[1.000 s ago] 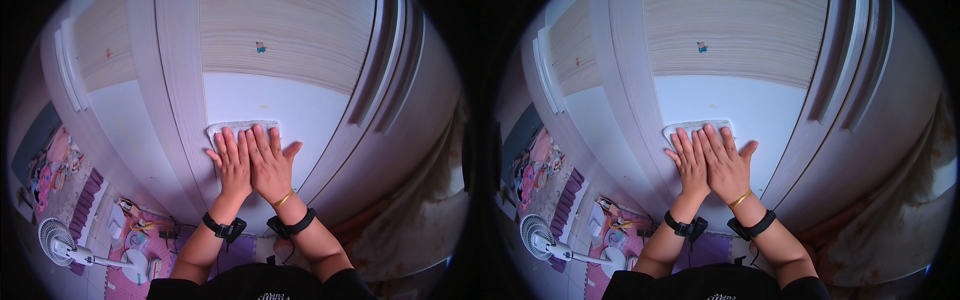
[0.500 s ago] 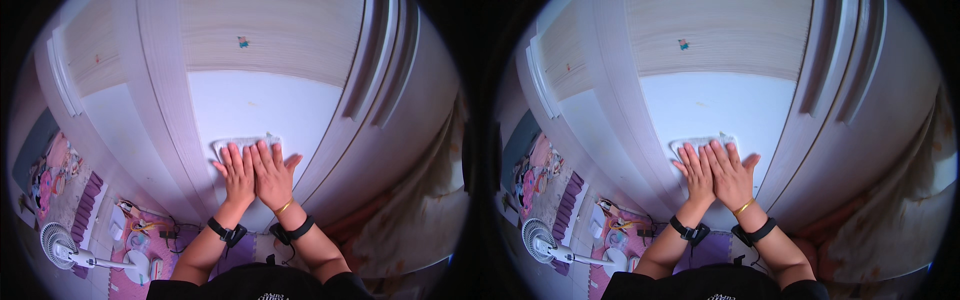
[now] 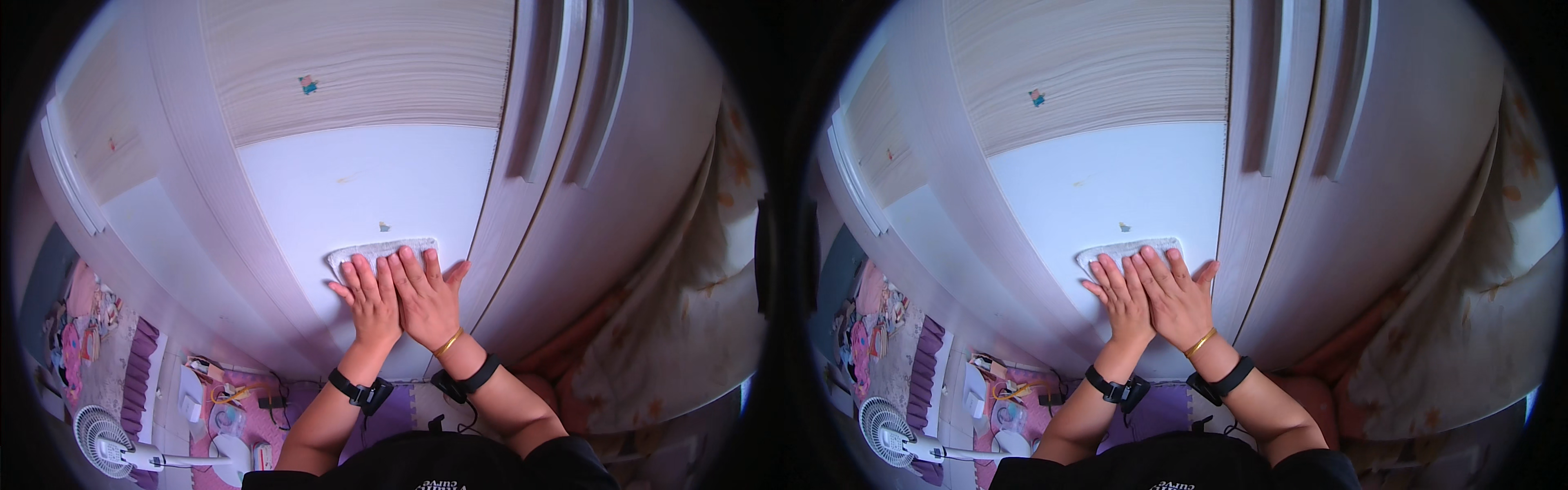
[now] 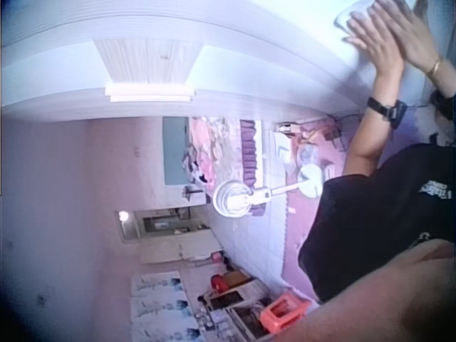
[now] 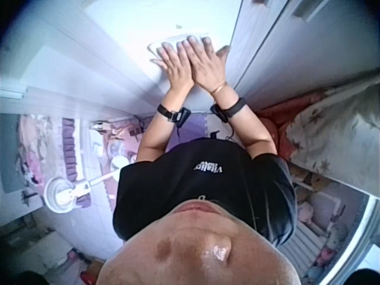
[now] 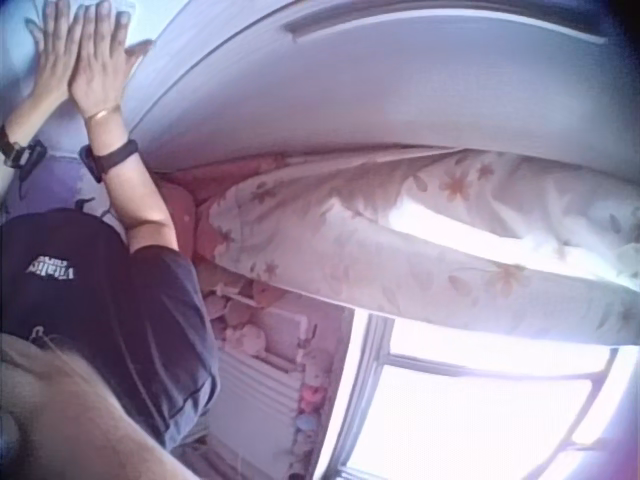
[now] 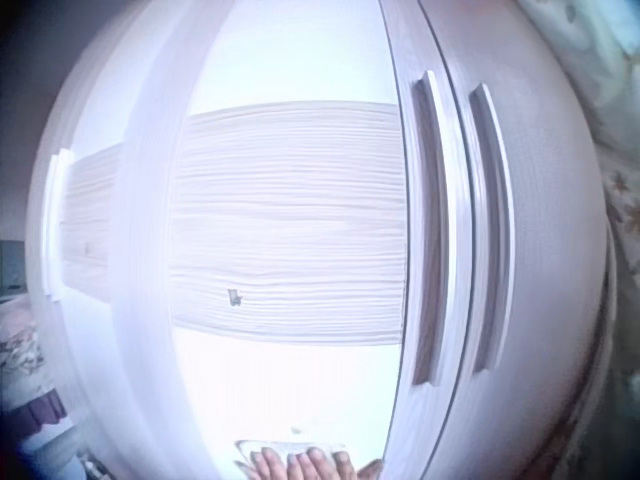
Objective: The person wipes the surface and handles of a wooden wardrobe using a cloth.
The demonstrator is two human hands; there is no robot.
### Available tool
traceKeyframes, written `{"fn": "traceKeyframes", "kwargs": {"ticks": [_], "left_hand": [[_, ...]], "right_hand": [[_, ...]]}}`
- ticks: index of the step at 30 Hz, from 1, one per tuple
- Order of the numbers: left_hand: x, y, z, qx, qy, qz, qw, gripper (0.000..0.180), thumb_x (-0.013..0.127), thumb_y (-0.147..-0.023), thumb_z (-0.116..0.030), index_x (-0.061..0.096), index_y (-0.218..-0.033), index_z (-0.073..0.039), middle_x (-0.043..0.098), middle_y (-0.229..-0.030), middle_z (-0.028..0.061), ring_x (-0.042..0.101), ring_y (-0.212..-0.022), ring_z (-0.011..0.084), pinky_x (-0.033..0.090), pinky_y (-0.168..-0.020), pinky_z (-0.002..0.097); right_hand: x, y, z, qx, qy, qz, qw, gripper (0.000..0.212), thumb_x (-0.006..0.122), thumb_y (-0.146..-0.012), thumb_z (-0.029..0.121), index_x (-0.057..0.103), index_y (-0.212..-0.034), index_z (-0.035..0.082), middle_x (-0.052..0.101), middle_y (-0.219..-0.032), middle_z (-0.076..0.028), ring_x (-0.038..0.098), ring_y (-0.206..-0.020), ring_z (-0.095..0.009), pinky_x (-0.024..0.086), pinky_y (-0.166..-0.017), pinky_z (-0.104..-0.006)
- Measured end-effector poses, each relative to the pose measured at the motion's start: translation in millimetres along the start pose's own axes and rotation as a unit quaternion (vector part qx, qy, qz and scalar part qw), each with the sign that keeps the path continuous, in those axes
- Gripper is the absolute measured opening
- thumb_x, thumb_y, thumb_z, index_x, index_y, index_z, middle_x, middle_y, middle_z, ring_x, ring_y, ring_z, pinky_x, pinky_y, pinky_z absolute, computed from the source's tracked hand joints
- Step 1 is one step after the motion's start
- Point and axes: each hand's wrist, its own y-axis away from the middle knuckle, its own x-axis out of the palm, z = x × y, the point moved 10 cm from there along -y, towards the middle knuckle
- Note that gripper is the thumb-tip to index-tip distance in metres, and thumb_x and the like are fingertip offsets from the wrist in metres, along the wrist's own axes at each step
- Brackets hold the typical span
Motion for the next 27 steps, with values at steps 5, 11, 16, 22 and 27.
{"fn": "traceKeyframes", "kwargs": {"ticks": [5,11,16,22,27], "left_hand": [[-17.3,-55.2,-15.9,-0.007,0.006,0.004,1.0,0.057,0.043,-0.096,-0.015,0.028,-0.149,-0.001,0.012,-0.157,0.0286,0.003,-0.146,0.0465,-0.009,-0.11,0.066],[-0.5,-30.5,-19.3,0.022,-0.007,-0.005,1.0,0.056,0.043,-0.096,-0.015,0.029,-0.149,-0.003,0.013,-0.157,0.0271,0.004,-0.146,0.0454,-0.008,-0.11,0.0669],[5.8,-12.7,-30.4,0.013,0.005,0.008,1.0,0.056,0.043,-0.096,-0.015,0.029,-0.149,-0.002,0.012,-0.157,0.0273,0.002,-0.147,0.045,-0.009,-0.109,0.0667],[-4.3,-50.9,-49.9,0.016,0.019,-0.008,1.0,0.058,0.042,-0.096,-0.015,0.026,-0.15,-0.001,0.011,-0.157,0.0277,0.0,-0.147,0.0444,-0.01,-0.11,0.0651],[0.7,-42.3,-51.2,0.04,-0.013,-0.031,0.999,0.058,0.043,-0.097,-0.019,0.027,-0.15,-0.002,0.012,-0.157,0.0275,0.002,-0.147,0.0448,-0.008,-0.11,0.0661]], "right_hand": [[-36.1,-42.1,-15.7,0.007,-0.003,-0.024,1.0,0.05,0.044,-0.093,0.018,0.047,-0.143,0.014,0.029,-0.157,-0.004,0.009,-0.149,-0.03,-0.017,-0.108,-0.0643],[-22.4,-18.3,-22.3,0.019,-0.009,-0.015,1.0,0.049,0.043,-0.093,0.018,0.048,-0.142,0.012,0.028,-0.157,-0.007,0.007,-0.149,-0.032,-0.017,-0.108,-0.0644],[-15.7,4.2,-27.6,0.01,-0.005,-0.002,1.0,0.05,0.042,-0.094,0.018,0.046,-0.144,0.014,0.025,-0.159,-0.006,0.005,-0.15,-0.032,-0.017,-0.107,-0.0659],[-38.8,-20.0,-45.5,0.017,0.008,-0.017,1.0,0.052,0.043,-0.093,0.018,0.044,-0.145,0.015,0.025,-0.159,-0.005,0.007,-0.15,-0.031,-0.017,-0.107,-0.0649],[-36.3,-13.1,-47.9,0.026,-0.006,-0.032,0.999,0.052,0.044,-0.093,0.018,0.044,-0.145,0.014,0.026,-0.159,-0.005,0.006,-0.15,-0.031,-0.016,-0.108,-0.0655]]}}
